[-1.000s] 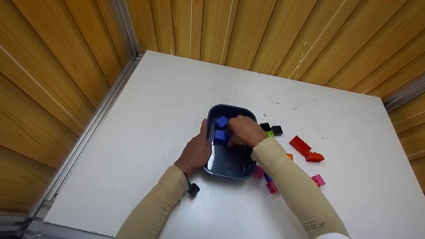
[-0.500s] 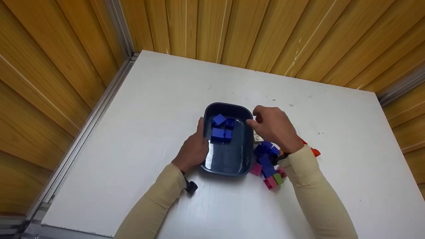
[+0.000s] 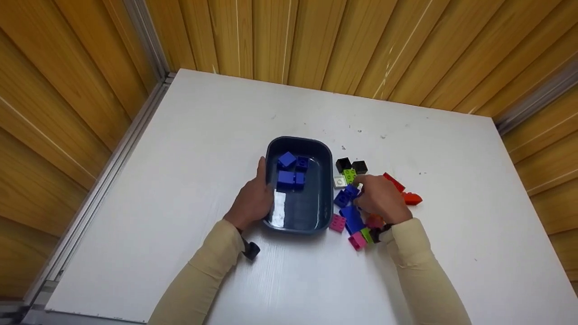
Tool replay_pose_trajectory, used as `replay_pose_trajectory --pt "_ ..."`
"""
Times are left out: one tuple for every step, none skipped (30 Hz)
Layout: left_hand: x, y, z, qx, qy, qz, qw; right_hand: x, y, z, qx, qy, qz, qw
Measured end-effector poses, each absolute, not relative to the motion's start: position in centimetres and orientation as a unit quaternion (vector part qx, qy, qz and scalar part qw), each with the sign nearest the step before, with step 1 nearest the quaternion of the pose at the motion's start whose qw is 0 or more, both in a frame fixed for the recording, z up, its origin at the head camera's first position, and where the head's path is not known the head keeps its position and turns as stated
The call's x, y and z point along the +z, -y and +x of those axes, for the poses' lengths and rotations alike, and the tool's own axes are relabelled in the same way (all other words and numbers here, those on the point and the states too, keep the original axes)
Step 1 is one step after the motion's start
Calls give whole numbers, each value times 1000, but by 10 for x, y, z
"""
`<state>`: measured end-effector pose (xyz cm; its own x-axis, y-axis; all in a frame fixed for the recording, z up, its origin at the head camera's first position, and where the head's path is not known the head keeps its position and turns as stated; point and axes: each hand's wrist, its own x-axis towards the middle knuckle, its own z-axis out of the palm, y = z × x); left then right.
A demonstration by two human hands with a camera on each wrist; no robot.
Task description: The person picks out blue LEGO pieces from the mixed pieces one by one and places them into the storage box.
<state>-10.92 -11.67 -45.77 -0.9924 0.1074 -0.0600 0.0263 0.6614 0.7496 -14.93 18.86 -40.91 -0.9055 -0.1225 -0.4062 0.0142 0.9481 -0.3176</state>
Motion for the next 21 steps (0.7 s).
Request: replay_pose_trajectory --pt "-458 117 -109 408 -911 38 48 -413 -189 -149 -162 -961 -17 225" --pt "-458 116 -108 407 -911 39 47 -416 -188 -149 -164 -959 -6 230" --pt "-459 116 -108 407 -911 39 47 -418 -188 -149 -165 -958 1 233" --pt "-459 116 -108 406 -912 41 46 -420 -188 -149 -164 -958 7 235" --pt "-459 116 -107 404 -913 41 46 -422 -187 -148 -163 -958 11 235" --pt "-460 116 -108 403 -913 43 45 -423 -187 -148 -160 -959 14 232" --pt "-461 116 -108 401 -914 44 47 -424 -187 -148 -160 -960 16 230" --pt "-461 115 -108 401 -914 43 49 -425 -187 -148 -159 -961 18 227" --pt "-461 115 -108 400 -914 42 49 -425 -187 -148 -160 -961 19 224" --pt "-461 115 -109 400 -914 40 52 -424 -187 -148 -160 -962 19 222" --pt "-461 114 -110 401 -914 36 54 -424 -187 -149 -161 -962 17 219" --pt "-461 114 -111 402 -913 34 56 -424 -187 -149 -162 -964 10 209" --pt "-460 114 -111 401 -914 30 58 -424 -187 -150 -165 -965 5 202" --pt "-460 114 -111 401 -914 28 59 -423 -187 -150 -168 -966 0 196" --pt "-459 115 -112 401 -914 25 60 -424 -187 -150 -169 -967 -7 189" --pt "-459 115 -112 402 -913 24 62 -424 -188 -150 -170 -968 -12 183" --pt "-459 115 -111 403 -913 24 60 -424 -188 -150 -172 -969 -16 178" --pt "-459 115 -111 404 -913 25 60 -424 -189 -150 -175 -969 -18 174" --pt "-459 115 -111 405 -912 23 59 -424 -189 -150 -176 -968 -15 177" --pt "-460 115 -111 406 -912 22 60 -424 -189 -150 -176 -968 -15 179" --pt "-460 115 -110 407 -911 21 59 -424 -190 -150 -177 -967 -14 181"
